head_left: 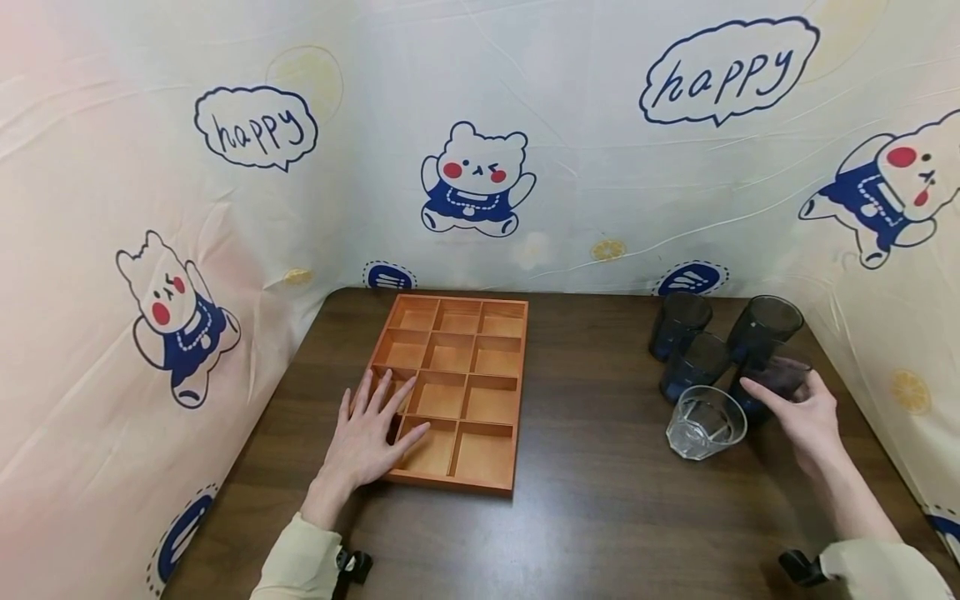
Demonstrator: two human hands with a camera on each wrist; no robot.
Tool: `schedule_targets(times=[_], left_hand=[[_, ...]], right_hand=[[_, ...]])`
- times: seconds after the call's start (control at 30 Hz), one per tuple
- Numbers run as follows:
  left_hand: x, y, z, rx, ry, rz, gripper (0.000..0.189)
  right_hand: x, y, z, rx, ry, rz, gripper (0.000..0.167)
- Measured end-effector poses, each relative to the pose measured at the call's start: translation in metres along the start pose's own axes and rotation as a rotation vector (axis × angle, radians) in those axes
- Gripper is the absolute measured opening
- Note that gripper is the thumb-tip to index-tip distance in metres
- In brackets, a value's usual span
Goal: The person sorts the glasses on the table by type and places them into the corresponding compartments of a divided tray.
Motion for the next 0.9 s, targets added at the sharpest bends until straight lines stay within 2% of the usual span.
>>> schedule_targets(times=[0.2, 0.33, 0.9], left_hand=[[0.000, 0.000, 0.000, -0.004, -0.005, 0.001, 0.088], [0.000, 0.001, 0.000, -0.003, -0.005, -0.003, 0.088], [-0.001, -0.003, 0.002, 0.000, -0.004, 0.004, 0.088]], right_hand=[[0.001, 0.001, 0.003, -0.114, -0.056, 0.036, 0.043], [0.002, 0.000, 0.006, -0.151, -0.081, 0.067, 0.041], [0.005, 0.004, 0.014, -0.150, -0.064, 0.090, 0.042]])
Point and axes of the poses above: each hand's wrist, its own x-axis away from the middle knuckle, its own y-axis out of the back of the hand, z = x × y, the point moved 6 cm from there along -x, towards the middle knuckle, and after that the axes turned 2 degrees about x, right-handed, at the moved point
